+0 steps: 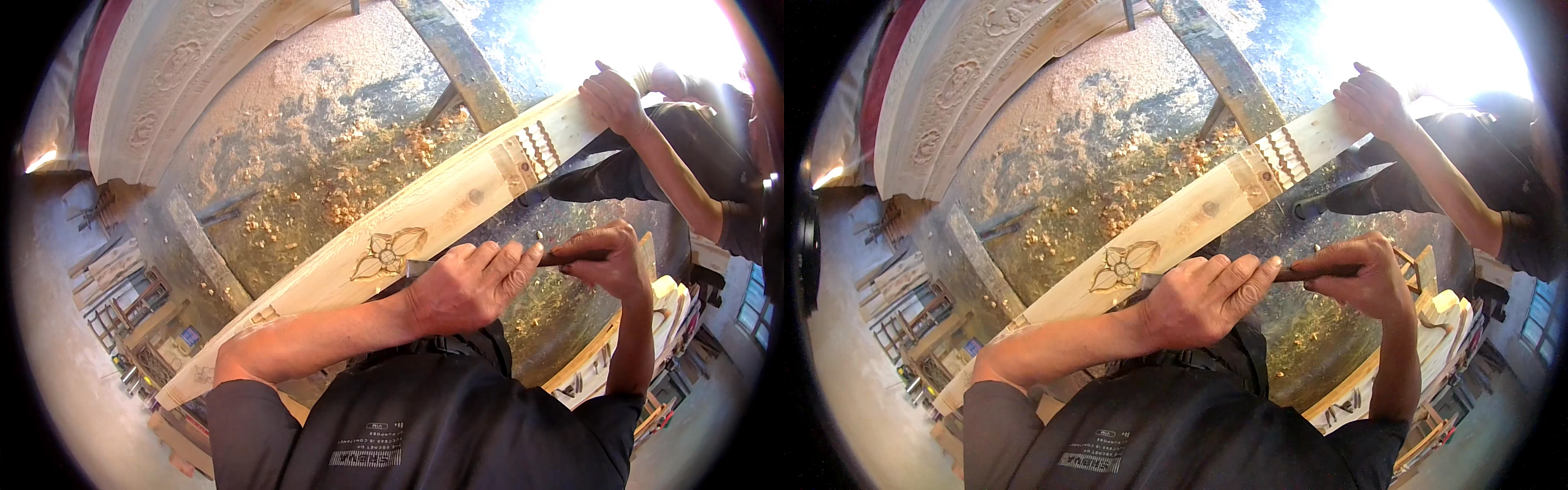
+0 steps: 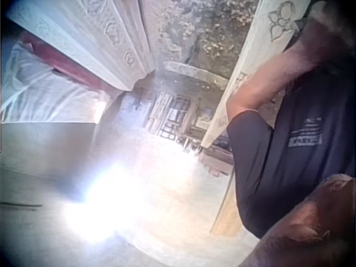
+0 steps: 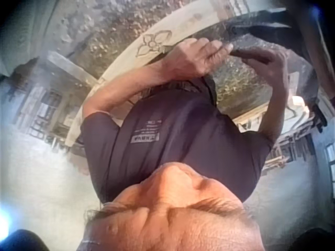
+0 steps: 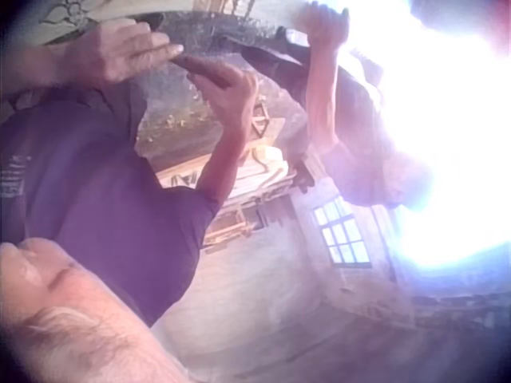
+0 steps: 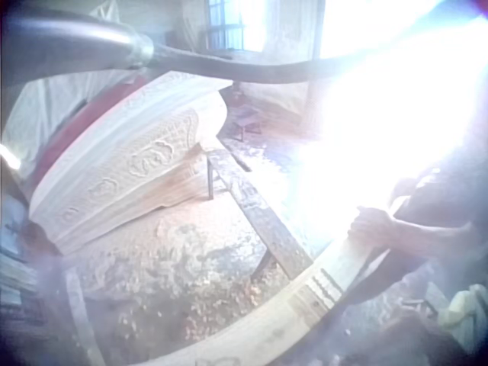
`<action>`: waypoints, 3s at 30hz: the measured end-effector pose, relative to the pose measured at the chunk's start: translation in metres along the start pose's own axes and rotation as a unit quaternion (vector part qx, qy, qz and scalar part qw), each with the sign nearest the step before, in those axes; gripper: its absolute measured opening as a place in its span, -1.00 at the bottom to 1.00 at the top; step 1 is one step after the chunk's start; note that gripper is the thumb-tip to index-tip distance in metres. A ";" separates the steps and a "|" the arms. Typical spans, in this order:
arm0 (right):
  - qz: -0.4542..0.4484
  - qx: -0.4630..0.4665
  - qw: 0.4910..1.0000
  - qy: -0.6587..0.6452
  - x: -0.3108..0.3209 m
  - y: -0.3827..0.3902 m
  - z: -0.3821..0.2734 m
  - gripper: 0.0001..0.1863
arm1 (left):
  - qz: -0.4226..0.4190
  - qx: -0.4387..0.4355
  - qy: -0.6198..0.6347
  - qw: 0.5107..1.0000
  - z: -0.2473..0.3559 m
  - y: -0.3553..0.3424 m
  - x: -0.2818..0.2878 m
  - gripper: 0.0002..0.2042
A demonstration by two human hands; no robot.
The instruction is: The person carves decorative floral patterns into a long wooden board using a chisel, while another person holds the board steady on a workbench.
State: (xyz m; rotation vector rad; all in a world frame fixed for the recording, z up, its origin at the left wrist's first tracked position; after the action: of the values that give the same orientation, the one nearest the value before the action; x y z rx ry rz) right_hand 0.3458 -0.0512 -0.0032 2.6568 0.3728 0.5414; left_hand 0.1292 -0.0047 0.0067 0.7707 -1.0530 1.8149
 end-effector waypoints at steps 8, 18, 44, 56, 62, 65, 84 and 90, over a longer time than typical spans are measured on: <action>-0.036 -0.015 0.999 -0.006 0.003 -0.021 -0.004 -0.65 | -0.028 0.031 -0.017 0.999 -0.005 -0.002 -0.001 -0.39; -0.034 -0.010 0.997 -0.072 -0.006 -0.010 0.013 -0.65 | 0.018 -0.021 -0.087 0.996 0.007 0.000 0.005 -0.44; 0.089 -0.120 0.988 -0.047 -0.081 0.081 -0.028 -0.55 | -0.009 -0.119 0.060 0.991 0.034 0.017 -0.001 -0.49; 0.287 -0.136 0.946 -0.073 -0.174 0.121 -0.071 -0.65 | -0.088 -0.267 0.209 0.937 0.027 0.029 0.017 -0.61; 0.294 -0.140 0.944 -0.055 -0.171 0.116 -0.078 -0.65 | -0.075 -0.246 0.240 0.936 0.020 0.024 0.015 -0.65; 0.292 -0.136 0.946 -0.040 -0.167 0.113 -0.079 -0.64 | -0.076 -0.234 0.241 0.939 0.019 0.026 0.011 -0.65; 0.239 -0.159 0.958 -0.022 -0.136 0.103 -0.089 -0.63 | -0.058 -0.190 0.263 0.944 0.012 0.014 0.014 -0.62; 0.244 -0.134 0.960 -0.038 -0.131 0.098 -0.076 -0.65 | -0.075 -0.171 0.248 0.951 0.011 0.011 0.012 -0.64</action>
State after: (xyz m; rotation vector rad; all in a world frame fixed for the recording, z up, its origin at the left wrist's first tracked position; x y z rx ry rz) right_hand 0.2142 -0.1563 0.0625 2.4848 -0.3694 0.5824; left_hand 0.1152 -0.0129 0.0174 0.1620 -0.9066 1.5242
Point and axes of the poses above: each hand's wrist, its own y-axis away from the middle knuckle, its own x-axis out of the back of the hand, z = x × y, the point moved 8 cm from there along -y, towards the middle knuckle, and after that the axes turned 7 degrees about -z, right-handed, at the moved point
